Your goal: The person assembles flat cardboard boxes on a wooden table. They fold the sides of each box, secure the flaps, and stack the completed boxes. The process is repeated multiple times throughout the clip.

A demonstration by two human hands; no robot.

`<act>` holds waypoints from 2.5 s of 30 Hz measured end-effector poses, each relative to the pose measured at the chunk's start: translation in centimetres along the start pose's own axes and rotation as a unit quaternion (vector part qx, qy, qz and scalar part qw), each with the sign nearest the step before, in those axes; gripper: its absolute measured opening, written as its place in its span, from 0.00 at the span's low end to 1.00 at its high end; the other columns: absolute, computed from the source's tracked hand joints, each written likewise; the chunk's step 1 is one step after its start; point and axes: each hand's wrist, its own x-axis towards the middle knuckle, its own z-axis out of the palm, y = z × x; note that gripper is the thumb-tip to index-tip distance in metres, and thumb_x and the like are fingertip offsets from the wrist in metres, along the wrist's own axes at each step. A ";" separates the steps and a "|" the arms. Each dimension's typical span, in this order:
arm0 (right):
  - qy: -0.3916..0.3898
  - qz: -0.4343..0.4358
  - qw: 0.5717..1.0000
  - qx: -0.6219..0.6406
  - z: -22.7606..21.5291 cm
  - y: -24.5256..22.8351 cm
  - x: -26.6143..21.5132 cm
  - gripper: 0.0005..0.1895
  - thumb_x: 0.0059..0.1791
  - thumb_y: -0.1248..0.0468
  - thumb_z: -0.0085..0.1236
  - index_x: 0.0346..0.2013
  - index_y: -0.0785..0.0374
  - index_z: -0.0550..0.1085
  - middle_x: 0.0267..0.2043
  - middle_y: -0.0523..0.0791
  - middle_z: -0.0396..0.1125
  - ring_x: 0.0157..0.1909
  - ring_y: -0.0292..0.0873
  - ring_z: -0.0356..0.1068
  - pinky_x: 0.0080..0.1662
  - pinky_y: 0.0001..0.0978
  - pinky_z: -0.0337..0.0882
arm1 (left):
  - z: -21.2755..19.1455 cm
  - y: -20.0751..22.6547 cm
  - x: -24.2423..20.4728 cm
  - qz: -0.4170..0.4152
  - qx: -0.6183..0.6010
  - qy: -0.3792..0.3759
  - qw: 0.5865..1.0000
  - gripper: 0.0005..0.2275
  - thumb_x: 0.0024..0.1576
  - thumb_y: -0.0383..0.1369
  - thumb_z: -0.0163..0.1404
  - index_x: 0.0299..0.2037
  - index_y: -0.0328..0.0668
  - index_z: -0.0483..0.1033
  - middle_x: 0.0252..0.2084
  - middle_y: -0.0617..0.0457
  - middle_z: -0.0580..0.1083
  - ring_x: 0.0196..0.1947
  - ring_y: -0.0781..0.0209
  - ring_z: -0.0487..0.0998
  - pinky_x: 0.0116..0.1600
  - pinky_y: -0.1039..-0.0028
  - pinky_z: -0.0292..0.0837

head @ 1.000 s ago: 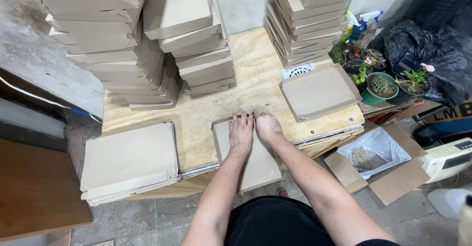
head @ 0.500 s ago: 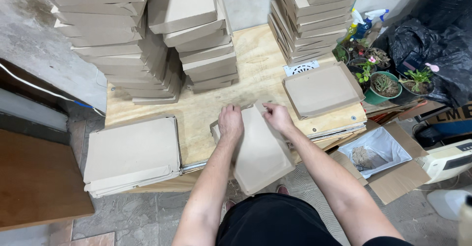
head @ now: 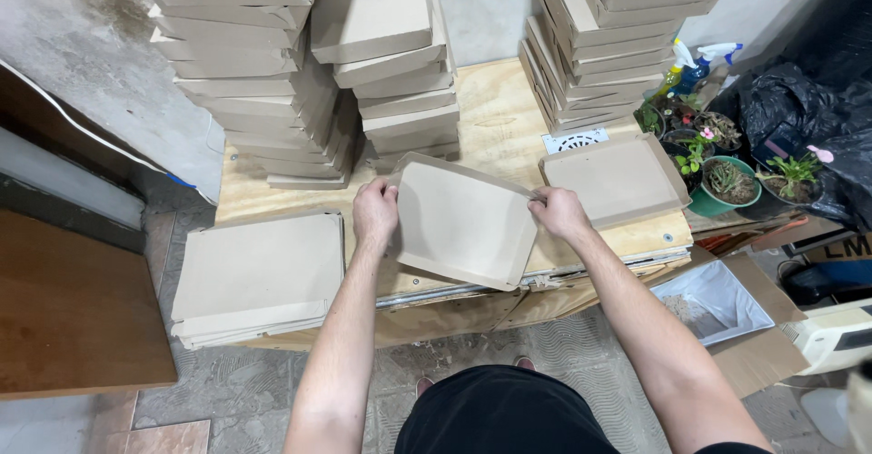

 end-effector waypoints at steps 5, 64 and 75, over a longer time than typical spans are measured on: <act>0.028 0.074 0.985 0.155 0.2 -0.3 0.1 0.17 0.54 0.49 0.66 0.56 0.45 0.87 0.54 0.42 0.83 0.62 0.52 0.80 0.61 0.48 0.80 | -0.1 -2.0 0.1 -0.014 -0.048 0.026 0.998 0.10 0.67 0.42 0.60 0.53 0.55 0.89 0.50 0.48 0.77 0.60 0.41 0.82 0.65 0.54 0.79; -0.298 -0.104 0.893 -0.322 0.3 -15.6 -0.6 0.82 0.34 0.42 0.91 0.91 0.41 0.45 0.95 0.49 0.36 0.92 0.66 0.36 0.79 0.66 0.56 | -1.5 5.9 -3.2 0.103 0.475 -0.386 0.784 0.71 0.40 0.47 0.80 0.90 0.72 0.32 0.93 0.44 0.34 0.90 0.29 0.37 0.86 0.35 0.41; -0.281 -0.110 0.901 -0.312 1.2 -14.2 -0.6 0.82 0.32 0.38 0.89 0.90 0.38 0.46 0.94 0.45 0.37 0.92 0.63 0.38 0.79 0.64 0.59 | -0.7 4.9 -3.3 0.097 0.438 -0.390 0.804 0.69 0.40 0.43 0.80 0.89 0.75 0.38 0.92 0.39 0.35 0.89 0.27 0.40 0.79 0.46 0.66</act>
